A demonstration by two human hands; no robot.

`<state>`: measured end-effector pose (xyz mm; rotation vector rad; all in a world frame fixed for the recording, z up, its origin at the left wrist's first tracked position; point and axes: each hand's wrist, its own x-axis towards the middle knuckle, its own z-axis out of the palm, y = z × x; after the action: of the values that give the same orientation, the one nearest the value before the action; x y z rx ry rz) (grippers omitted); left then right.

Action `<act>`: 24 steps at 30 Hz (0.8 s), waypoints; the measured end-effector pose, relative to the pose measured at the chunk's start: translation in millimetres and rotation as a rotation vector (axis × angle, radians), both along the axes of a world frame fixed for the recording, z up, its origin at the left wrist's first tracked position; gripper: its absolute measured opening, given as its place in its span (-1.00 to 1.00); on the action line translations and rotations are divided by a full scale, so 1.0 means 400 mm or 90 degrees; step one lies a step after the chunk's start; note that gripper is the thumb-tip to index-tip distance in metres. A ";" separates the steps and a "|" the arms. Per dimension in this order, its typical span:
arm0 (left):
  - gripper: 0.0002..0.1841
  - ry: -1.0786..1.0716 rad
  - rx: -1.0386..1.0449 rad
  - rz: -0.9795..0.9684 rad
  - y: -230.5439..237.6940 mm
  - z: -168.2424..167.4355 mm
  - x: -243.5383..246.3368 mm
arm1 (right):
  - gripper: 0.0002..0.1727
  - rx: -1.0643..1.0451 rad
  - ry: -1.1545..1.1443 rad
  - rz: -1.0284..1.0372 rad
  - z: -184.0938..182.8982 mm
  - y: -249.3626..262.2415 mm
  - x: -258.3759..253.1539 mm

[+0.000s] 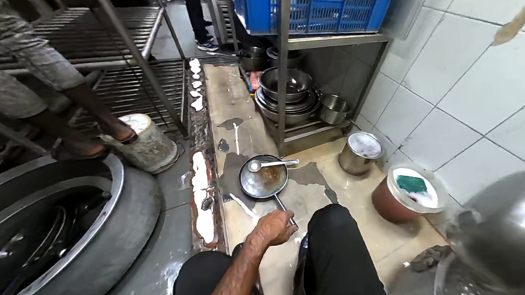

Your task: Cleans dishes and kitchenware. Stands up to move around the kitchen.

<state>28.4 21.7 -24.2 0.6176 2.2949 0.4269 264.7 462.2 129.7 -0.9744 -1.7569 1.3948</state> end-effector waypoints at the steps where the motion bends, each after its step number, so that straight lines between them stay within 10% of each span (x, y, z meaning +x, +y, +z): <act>1: -0.42 0.003 0.002 0.004 -0.005 -0.005 -0.002 | -0.60 0.022 -0.052 0.030 -0.017 -0.003 -0.043; 15: -0.40 0.000 -0.015 0.019 0.000 0.030 -0.020 | -0.59 0.385 -0.556 0.672 -0.415 -0.243 -0.570; 24: -0.42 -0.021 -0.018 0.012 0.016 0.065 -0.075 | -0.63 0.562 -0.628 0.695 -0.371 -0.262 -0.953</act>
<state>-1.5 28.1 1.9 0.5721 2.2735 0.4098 -116.6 357.2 -18.7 -0.0735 -3.4936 0.3188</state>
